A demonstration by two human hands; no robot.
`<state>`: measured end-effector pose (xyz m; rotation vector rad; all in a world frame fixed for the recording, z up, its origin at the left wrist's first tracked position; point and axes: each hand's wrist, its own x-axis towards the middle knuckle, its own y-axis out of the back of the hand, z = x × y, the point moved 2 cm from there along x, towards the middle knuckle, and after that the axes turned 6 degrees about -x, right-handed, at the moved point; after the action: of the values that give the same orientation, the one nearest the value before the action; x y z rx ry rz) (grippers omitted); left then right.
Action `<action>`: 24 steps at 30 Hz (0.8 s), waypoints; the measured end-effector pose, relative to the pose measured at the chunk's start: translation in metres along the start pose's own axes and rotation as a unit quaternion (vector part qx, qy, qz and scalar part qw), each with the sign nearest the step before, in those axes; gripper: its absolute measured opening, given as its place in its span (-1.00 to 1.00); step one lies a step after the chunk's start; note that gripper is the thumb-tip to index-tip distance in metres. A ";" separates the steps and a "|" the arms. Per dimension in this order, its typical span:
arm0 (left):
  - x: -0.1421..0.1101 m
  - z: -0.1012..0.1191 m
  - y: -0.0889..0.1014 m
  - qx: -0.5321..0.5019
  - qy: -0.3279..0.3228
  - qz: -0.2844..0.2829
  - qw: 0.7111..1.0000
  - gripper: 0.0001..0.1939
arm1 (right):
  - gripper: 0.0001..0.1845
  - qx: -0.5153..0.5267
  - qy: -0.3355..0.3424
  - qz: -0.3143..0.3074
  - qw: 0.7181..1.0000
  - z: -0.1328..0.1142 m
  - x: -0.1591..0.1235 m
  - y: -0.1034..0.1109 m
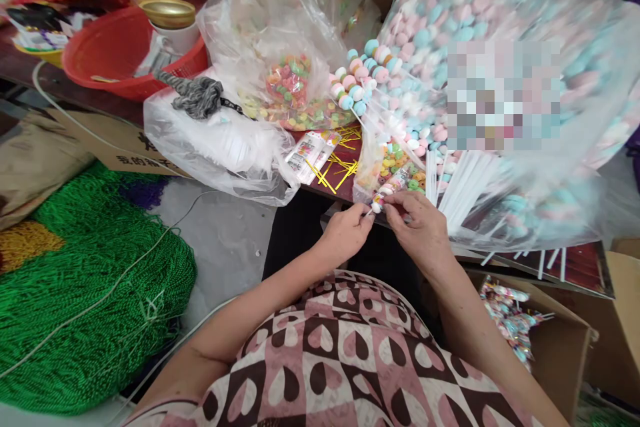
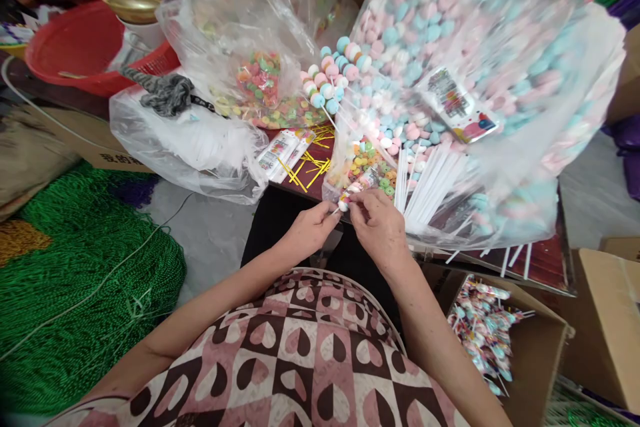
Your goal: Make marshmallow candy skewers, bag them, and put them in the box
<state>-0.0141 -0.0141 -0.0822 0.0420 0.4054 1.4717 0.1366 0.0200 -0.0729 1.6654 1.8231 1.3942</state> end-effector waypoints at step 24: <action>0.006 -0.008 0.003 -0.370 0.010 0.031 0.928 -0.72 | -0.83 -0.037 0.051 0.001 0.998 -0.045 -0.009 -0.014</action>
<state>-0.0185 -0.0097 -0.0901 -0.5688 -0.1579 1.6085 0.0965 -0.0063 -0.0658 1.5875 1.8013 1.5543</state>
